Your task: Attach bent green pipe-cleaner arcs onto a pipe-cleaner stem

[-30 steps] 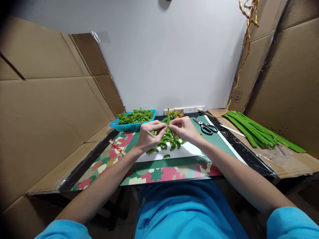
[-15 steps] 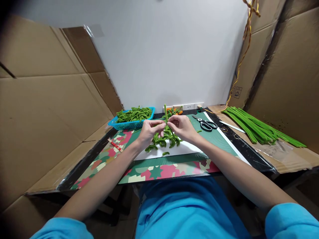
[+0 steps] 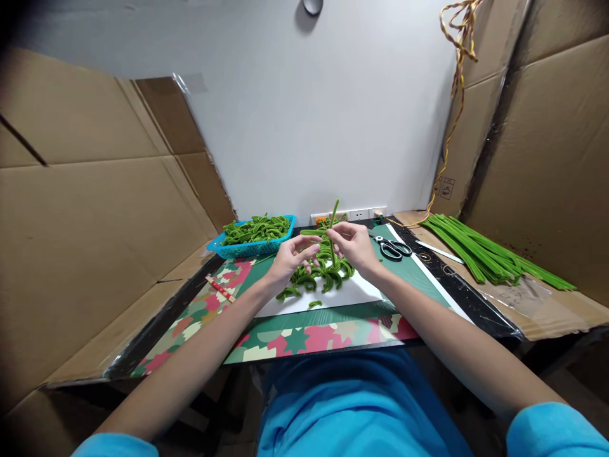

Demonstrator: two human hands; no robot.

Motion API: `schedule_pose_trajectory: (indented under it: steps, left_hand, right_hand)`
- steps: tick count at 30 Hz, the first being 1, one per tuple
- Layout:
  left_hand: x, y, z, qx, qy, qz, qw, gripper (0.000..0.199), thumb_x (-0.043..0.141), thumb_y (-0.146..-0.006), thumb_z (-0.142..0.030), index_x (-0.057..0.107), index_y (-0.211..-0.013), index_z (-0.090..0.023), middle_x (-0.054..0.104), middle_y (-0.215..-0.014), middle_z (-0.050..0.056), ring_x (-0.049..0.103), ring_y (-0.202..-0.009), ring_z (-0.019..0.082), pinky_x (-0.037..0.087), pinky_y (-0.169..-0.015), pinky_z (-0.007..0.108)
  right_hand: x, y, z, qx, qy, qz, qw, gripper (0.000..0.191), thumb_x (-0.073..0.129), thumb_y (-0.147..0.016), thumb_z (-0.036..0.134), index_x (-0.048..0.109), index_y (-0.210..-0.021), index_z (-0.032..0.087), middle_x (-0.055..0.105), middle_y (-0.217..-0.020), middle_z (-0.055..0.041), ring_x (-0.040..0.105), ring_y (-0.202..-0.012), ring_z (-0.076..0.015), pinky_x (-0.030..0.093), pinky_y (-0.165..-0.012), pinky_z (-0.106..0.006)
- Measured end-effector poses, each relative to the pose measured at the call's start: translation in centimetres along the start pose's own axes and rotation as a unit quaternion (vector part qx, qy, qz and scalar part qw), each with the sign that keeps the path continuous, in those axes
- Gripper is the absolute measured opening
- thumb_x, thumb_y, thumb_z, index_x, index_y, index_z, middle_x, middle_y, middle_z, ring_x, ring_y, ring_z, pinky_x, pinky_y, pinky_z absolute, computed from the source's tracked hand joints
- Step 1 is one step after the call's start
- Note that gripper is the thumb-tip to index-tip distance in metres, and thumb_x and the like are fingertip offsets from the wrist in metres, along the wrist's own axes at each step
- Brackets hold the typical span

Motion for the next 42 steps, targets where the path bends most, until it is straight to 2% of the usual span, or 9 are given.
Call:
schedule_pose_trajectory:
  steps: [3,5,11,19,26,29,31,36,42]
  left_hand:
    - [0.9,0.0,0.8,-0.021,-0.007,0.045,0.999,0.055,0.088,-0.077,-0.049,0.071,-0.116,-0.014,0.078,-0.096,0.009,0.075,-0.07,0.018,0.056,-0.049,0.023]
    - [1.4,0.2,1.3,-0.035,-0.007,0.063,0.997,0.054,0.087,-0.078,-0.05,0.07,-0.114,-0.014,0.078,-0.091,0.008,0.074,-0.065,0.019,0.054,-0.047,0.023]
    - [1.3,0.6,1.3,-0.034,-0.007,0.056,0.998,0.044,0.085,-0.08,-0.052,0.07,-0.098,-0.014,0.073,-0.073,0.003,0.066,-0.048,0.015,0.045,-0.038,0.021]
    - [-0.4,0.4,0.1,0.012,0.003,-0.053,0.999,0.047,0.087,-0.075,-0.054,0.068,-0.093,-0.015,0.07,-0.078,0.001,0.062,-0.042,0.011,0.039,-0.032,0.019]
    - [-2.1,0.1,-0.9,0.075,0.0,-0.123,0.989,0.048,0.087,-0.074,-0.056,0.065,-0.089,-0.016,0.069,-0.077,0.0,0.06,-0.041,0.01,0.034,-0.028,0.018]
    - [-2.2,0.2,-1.0,0.089,-0.006,-0.127,0.988,0.048,0.086,-0.076,-0.056,0.065,-0.092,-0.016,0.073,-0.087,0.003,0.06,-0.041,0.009,0.033,-0.028,0.018]
    - [-2.2,0.2,-1.0,0.091,-0.012,-0.121,0.988,0.048,0.085,-0.076,-0.056,0.066,-0.095,-0.016,0.075,-0.099,0.006,0.061,-0.043,0.008,0.036,-0.029,0.018]
    - [-1.9,0.0,-0.7,0.074,-0.007,-0.105,0.992,0.05,0.084,-0.077,-0.058,0.068,-0.099,-0.015,0.076,-0.109,0.009,0.07,-0.053,0.013,0.042,-0.033,0.019]
    - [-1.1,0.1,-0.1,0.048,-0.012,-0.076,0.996,0.056,0.08,-0.079,-0.063,0.074,-0.101,-0.012,0.079,-0.104,0.013,0.074,-0.065,0.018,0.047,-0.039,0.021]
  right_hand:
    - [-0.6,-0.2,-0.8,0.037,-0.081,-0.036,0.995,0.04,0.09,-0.07,0.053,0.073,-0.079,0.018,0.066,-0.062,0.0002,0.06,-0.051,-0.0136,0.051,-0.05,-0.027]
    - [-0.8,-0.2,-1.1,0.058,-0.114,-0.053,0.99,0.042,0.094,-0.064,0.052,0.072,-0.076,0.017,0.067,-0.064,-0.0005,0.064,-0.054,-0.0147,0.056,-0.053,-0.027]
    - [-1.1,-0.2,-1.0,0.044,-0.108,-0.066,0.991,0.045,0.096,-0.06,0.05,0.074,-0.08,0.016,0.07,-0.071,-0.0018,0.068,-0.056,-0.0163,0.06,-0.054,-0.029]
    - [-0.8,-0.1,-1.3,0.054,-0.065,-0.038,0.996,0.04,0.092,-0.066,0.047,0.073,-0.085,0.017,0.073,-0.075,-0.0046,0.072,-0.063,-0.021,0.058,-0.049,-0.029]
    - [0.9,0.2,-1.8,0.049,0.026,0.068,0.996,0.031,0.084,-0.075,0.044,0.07,-0.082,0.017,0.068,-0.065,-0.0029,0.069,-0.058,-0.0192,0.055,-0.045,-0.026]
    - [2.1,0.7,-2.2,0.05,0.063,0.141,0.987,0.03,0.079,-0.081,0.044,0.072,-0.085,0.015,0.067,-0.063,-0.0022,0.068,-0.056,-0.0184,0.055,-0.046,-0.026]
    - [2.6,0.9,-2.3,0.058,0.075,0.158,0.983,0.03,0.079,-0.081,0.044,0.071,-0.083,0.015,0.066,-0.062,-0.0015,0.067,-0.056,-0.0174,0.053,-0.046,-0.025]
    - [2.6,1.0,-2.2,0.082,0.019,0.123,0.989,0.034,0.082,-0.077,0.047,0.067,-0.082,0.017,0.066,-0.062,0.0,0.064,-0.051,-0.0151,0.049,-0.041,-0.023]
    - [2.4,1.0,-2.0,0.092,-0.024,0.1,0.99,0.041,0.088,-0.072,0.051,0.067,-0.085,0.019,0.067,-0.06,0.0002,0.061,-0.048,-0.0151,0.049,-0.04,-0.024]
Point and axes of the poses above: each hand's wrist, its own y-axis away from the middle knuckle, its own x-axis out of the palm, z = x × y, the point moved 8 cm from there along -y, towards the middle knuckle
